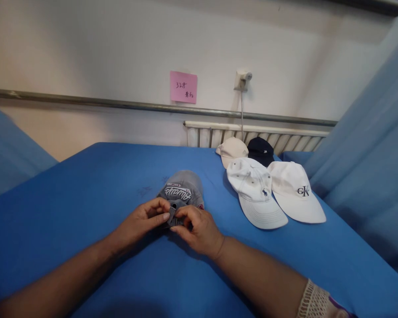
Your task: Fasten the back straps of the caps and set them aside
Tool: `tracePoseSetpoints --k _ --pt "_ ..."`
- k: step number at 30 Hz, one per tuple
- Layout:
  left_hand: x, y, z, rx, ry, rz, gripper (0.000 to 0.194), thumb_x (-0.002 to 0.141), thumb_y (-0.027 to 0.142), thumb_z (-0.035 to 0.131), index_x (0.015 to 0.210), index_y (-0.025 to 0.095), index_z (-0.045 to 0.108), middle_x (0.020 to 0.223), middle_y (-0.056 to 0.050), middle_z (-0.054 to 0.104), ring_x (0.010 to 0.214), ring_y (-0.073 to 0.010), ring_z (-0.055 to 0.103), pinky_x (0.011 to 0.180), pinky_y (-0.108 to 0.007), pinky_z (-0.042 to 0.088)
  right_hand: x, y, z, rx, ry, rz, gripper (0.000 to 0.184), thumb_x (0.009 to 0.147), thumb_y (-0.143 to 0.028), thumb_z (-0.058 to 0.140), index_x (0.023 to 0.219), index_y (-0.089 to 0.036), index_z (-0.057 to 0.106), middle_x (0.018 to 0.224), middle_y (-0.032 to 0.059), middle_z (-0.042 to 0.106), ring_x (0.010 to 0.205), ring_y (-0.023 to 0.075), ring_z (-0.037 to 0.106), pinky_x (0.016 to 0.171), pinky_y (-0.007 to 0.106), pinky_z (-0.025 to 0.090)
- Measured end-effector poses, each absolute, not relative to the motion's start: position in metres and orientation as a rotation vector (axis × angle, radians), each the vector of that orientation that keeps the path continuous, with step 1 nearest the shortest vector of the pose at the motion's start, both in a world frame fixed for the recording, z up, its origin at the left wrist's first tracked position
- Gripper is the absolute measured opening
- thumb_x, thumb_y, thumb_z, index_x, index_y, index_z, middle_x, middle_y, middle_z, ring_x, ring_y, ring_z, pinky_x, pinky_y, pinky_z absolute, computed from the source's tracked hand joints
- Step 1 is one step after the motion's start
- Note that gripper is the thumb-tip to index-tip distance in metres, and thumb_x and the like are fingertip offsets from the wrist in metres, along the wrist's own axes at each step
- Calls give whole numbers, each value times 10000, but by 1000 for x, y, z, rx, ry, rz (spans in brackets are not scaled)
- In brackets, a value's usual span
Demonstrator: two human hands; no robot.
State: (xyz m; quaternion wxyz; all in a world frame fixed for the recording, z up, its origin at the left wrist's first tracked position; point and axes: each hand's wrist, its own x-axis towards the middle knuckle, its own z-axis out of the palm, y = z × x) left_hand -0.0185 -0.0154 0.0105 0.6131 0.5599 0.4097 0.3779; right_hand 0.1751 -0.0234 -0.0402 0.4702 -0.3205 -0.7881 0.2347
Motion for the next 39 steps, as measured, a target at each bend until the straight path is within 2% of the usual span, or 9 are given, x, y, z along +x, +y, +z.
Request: tracePoseSetpoints --k 5,14,26,32,39 --pt "-18 -15 8 1271 927 884 246 756 326 759 847 176 587 719 25 563 661 -98 497 616 -219 360 176 -24 -41 -846 -1959 609 249 853 -341 654 1034 -195 565 723 -12 650 575 114 569 575 239 448" --pt "-18 -17 11 1197 897 896 161 734 250 748 796 176 619 690 39 565 631 -81 470 609 -213 343 177 -24 -44 -868 -2005 567 237 862 -330 630 1036 -190 549 650 -31 616 529 108 543 549 229 423" --pt "-12 -24 19 1360 1009 818 219 730 334 737 710 165 600 660 26 509 623 -107 442 584 -240 332 178 -25 -44 -842 -2043 418 230 878 -355 620 1023 -186 565 660 -15 625 542 124 562 573 248 456" --pt "-15 -22 23 1691 1041 831 251 812 365 630 662 164 630 854 -45 601 811 -173 529 761 -310 424 178 -24 -45 -879 -1993 364 230 888 -341 609 1047 -179 571 694 3 642 569 134 580 585 257 467" --pt "-11 -25 19 1761 1195 817 214 797 335 608 673 160 594 737 -21 590 697 -151 522 652 -272 418 178 -24 -44 -839 -2039 291 240 901 -348 599 1067 -178 568 716 11 666 609 150 610 631 277 482"
